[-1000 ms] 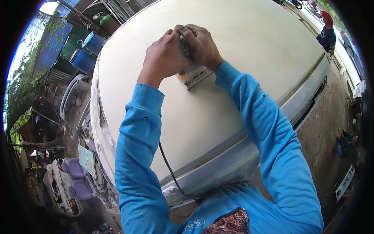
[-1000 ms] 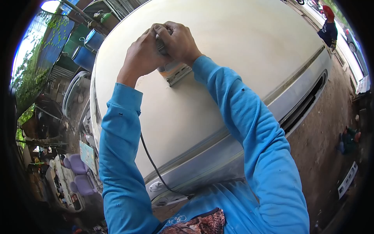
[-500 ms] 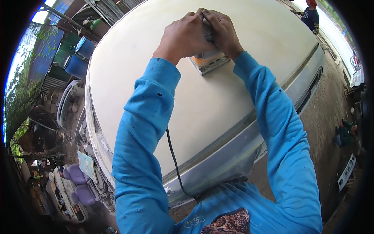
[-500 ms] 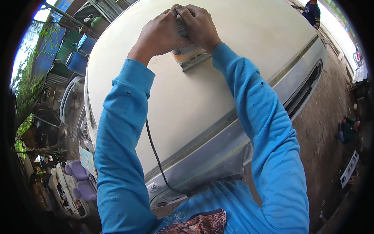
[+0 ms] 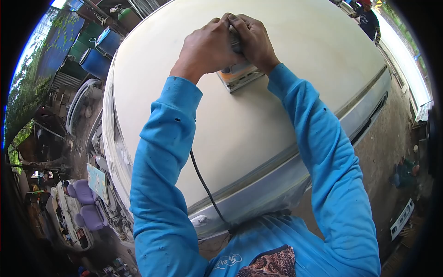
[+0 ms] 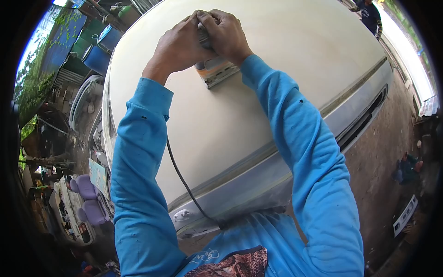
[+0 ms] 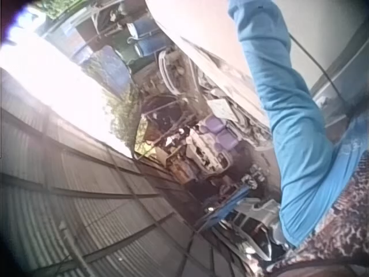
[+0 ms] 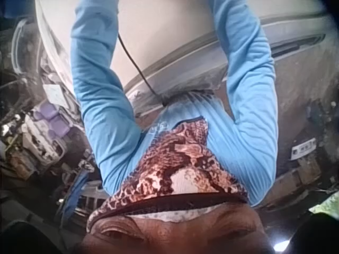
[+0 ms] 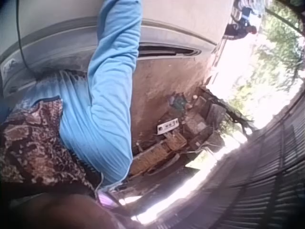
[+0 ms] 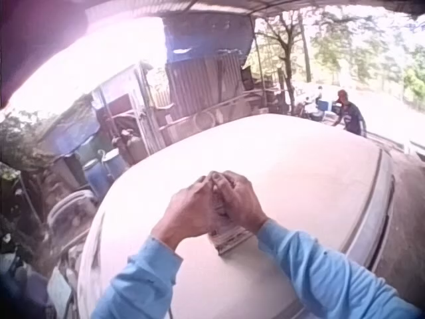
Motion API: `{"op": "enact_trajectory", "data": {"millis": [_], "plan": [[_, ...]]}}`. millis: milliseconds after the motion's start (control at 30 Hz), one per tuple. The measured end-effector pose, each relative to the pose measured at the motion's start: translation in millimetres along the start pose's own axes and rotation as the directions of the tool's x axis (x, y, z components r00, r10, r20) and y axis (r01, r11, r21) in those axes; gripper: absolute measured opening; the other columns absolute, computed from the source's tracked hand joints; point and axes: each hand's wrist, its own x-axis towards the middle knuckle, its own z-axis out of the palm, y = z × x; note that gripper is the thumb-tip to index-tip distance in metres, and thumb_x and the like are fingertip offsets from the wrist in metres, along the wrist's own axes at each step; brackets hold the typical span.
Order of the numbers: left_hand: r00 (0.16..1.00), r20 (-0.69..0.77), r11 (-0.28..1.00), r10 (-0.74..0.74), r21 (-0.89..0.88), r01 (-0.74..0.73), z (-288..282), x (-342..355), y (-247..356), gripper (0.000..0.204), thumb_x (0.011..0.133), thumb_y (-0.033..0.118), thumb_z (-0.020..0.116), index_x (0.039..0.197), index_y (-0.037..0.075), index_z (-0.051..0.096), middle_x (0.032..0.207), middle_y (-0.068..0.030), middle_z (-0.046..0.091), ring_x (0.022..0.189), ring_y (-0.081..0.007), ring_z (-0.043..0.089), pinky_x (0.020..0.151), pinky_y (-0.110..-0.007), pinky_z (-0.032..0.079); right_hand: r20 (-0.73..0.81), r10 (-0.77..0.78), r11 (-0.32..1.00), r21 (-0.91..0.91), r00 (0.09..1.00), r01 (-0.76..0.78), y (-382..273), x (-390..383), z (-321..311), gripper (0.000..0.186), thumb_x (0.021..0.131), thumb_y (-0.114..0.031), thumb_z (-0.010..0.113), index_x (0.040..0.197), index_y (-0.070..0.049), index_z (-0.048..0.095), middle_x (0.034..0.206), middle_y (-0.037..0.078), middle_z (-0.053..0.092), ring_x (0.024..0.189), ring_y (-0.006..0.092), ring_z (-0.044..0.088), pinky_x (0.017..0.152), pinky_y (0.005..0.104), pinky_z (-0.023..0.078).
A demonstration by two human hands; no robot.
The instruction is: Sanding the roof of a car using a power sander to prepare it for painting.
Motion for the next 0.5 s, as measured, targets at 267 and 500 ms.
{"op": "enact_trajectory", "data": {"millis": [267,500], "plan": [[0.997,-0.024,0.997,-0.075,0.029,0.075,-18,-36,-21,0.074,0.064,0.037,0.087,0.127,0.006,0.061,0.108,-0.0140,0.074,0.099,-0.0325,0.073,0.086,-0.043,0.060,0.051,0.004,0.999,0.041,0.999,-0.006,-19,-11,41,0.053,0.095,-0.045,0.056,0.100,0.005,0.073,0.088,0.022,0.075,0.079,0.0326,0.074,0.078,0.0395,0.058],[0.986,-0.030,0.986,-0.167,0.019,0.167,-28,-74,-46,0.077,0.064,0.037,0.088,0.130,0.008,0.059,0.116,-0.0120,0.071,0.102,-0.0333,0.072,0.087,-0.043,0.060,0.056,-0.039,0.994,0.108,0.998,0.032,-42,-31,81,0.047,0.095,-0.043,0.061,0.101,0.002,0.075,0.088,0.022,0.075,0.080,0.0325,0.075,0.078,0.0390,0.060]]}}
